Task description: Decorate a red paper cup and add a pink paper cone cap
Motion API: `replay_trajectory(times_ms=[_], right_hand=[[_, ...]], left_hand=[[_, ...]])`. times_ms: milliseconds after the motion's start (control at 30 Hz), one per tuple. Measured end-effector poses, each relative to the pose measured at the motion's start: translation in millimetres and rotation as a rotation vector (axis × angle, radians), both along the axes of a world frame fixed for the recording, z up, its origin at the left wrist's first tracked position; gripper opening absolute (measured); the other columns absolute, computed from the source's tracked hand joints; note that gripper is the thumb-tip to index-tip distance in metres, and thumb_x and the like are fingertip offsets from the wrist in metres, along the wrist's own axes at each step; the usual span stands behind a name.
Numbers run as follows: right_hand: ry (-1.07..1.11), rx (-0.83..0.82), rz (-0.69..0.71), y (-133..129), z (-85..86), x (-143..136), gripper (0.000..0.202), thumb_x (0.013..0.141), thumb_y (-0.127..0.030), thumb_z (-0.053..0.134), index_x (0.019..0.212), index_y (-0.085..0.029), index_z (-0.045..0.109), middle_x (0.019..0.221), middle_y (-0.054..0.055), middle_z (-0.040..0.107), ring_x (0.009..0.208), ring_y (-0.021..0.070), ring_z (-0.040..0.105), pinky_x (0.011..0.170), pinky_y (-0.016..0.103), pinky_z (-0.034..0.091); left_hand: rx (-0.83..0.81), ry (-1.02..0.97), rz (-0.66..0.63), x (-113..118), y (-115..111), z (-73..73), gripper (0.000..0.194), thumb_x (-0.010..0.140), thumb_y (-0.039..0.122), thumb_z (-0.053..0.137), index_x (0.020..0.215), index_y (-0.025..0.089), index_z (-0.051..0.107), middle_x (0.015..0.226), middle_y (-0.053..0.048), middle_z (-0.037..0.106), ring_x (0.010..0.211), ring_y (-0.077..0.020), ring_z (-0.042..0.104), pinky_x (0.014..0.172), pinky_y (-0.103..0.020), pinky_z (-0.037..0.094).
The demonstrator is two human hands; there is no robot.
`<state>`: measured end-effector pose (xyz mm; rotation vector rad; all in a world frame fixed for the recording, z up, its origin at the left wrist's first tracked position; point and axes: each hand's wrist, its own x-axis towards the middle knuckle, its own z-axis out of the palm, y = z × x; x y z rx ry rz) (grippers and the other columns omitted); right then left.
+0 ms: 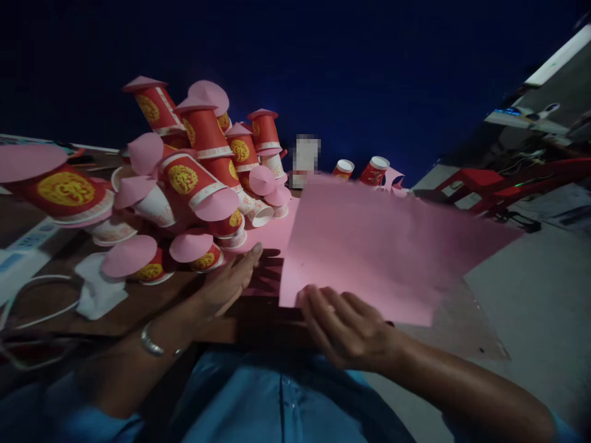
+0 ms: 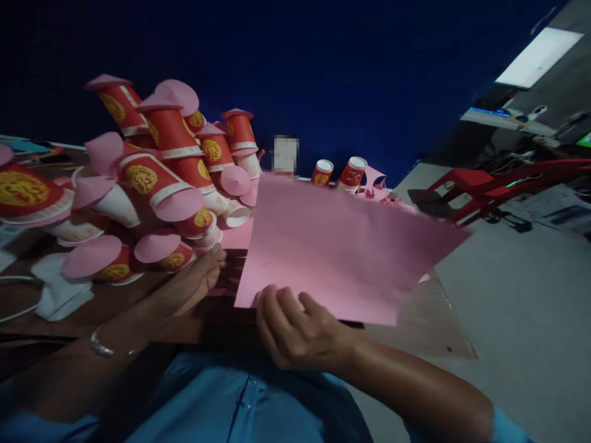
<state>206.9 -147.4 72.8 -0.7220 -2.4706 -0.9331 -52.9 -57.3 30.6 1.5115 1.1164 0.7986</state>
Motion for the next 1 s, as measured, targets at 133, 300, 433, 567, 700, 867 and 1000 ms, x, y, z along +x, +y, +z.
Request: replay_trajectory(times_ms=[133, 300, 433, 567, 700, 867, 1000], right_hand=[[-0.021, -0.125, 0.129, 6.1, -40.8, -42.6, 0.016, 0.102, -0.014, 0.064, 0.107, -0.004, 0.075, 0.095, 0.015, 0.078, 0.078, 0.0193, 0.070, 0.054, 0.030, 0.048], [0.195, -0.400, 0.188, 12.5, -42.8, -26.5, 0.029, 0.108, -0.037, 0.062, 0.107, -0.010, 0.073, 0.095, 0.011, 0.078, 0.070, 0.0157, 0.068, 0.050, 0.028, 0.046], [0.308, -0.378, -0.059, 63.5, -18.6, 25.1, 0.018, 0.106, -0.018, 0.063, 0.118, -0.013, 0.074, 0.109, 0.011, 0.083, 0.092, 0.0203, 0.077, 0.074, 0.031, 0.061], [0.164, -0.620, -0.281, 128.5, -27.1, 58.8, 0.032, 0.105, -0.008, 0.052, 0.128, -0.012, 0.075, 0.132, 0.016, 0.078, 0.119, 0.0269, 0.076, 0.094, 0.040, 0.064], [0.069, -0.808, -0.180, 157.9, -52.3, 63.3, 0.050, 0.104, -0.005, 0.047, 0.147, -0.024, 0.065, 0.154, 0.008, 0.065, 0.144, 0.0252, 0.062, 0.121, 0.049, 0.052], [-0.003, -0.769, -0.187, 164.8, -62.9, 88.3, 0.052, 0.101, -0.005, 0.050, 0.149, -0.022, 0.064, 0.158, 0.009, 0.062, 0.146, 0.0270, 0.060, 0.122, 0.049, 0.051], [0.018, -0.707, -0.285, 168.7, -63.4, 112.4, 0.055, 0.096, -0.001, 0.051, 0.146, -0.016, 0.066, 0.150, 0.017, 0.067, 0.140, 0.0316, 0.065, 0.114, 0.051, 0.058]], left_hand=[[-0.264, -0.107, -0.053, 12.0, 17.2, -0.9, 0.058, 0.082, 0.063, 0.079, 0.114, 0.016, 0.071, 0.102, -0.010, 0.081, 0.088, -0.0237, 0.076, 0.079, -0.036, 0.061], [-0.171, 0.011, -0.045, 7.2, 22.1, -11.4, 0.042, 0.073, 0.055, 0.080, 0.093, 0.019, 0.068, 0.103, -0.011, 0.083, 0.102, -0.0312, 0.078, 0.088, -0.041, 0.062], [-0.161, 0.142, -0.014, -6.5, 13.9, -16.5, 0.044, 0.075, 0.055, 0.076, 0.102, 0.022, 0.064, 0.106, -0.010, 0.084, 0.102, -0.0321, 0.080, 0.088, -0.042, 0.064], [-0.166, 0.214, -0.025, -14.1, 9.1, -20.9, 0.048, 0.082, 0.056, 0.069, 0.116, 0.023, 0.063, 0.111, -0.011, 0.084, 0.098, -0.0320, 0.082, 0.078, -0.040, 0.065], [-0.178, 0.215, 0.007, -15.3, 9.2, -25.7, 0.055, 0.080, 0.056, 0.073, 0.123, 0.023, 0.062, 0.122, -0.015, 0.082, 0.108, -0.0345, 0.081, 0.085, -0.044, 0.066], [-0.186, 0.198, -0.029, -14.6, 8.9, -23.7, 0.052, 0.083, 0.058, 0.070, 0.121, 0.022, 0.063, 0.120, -0.013, 0.083, 0.108, -0.0339, 0.081, 0.089, -0.044, 0.065], [-0.188, 0.228, -0.031, -15.7, 10.4, -24.0, 0.054, 0.083, 0.059, 0.070, 0.123, 0.023, 0.065, 0.121, -0.012, 0.083, 0.110, -0.0342, 0.080, 0.087, -0.041, 0.066]])
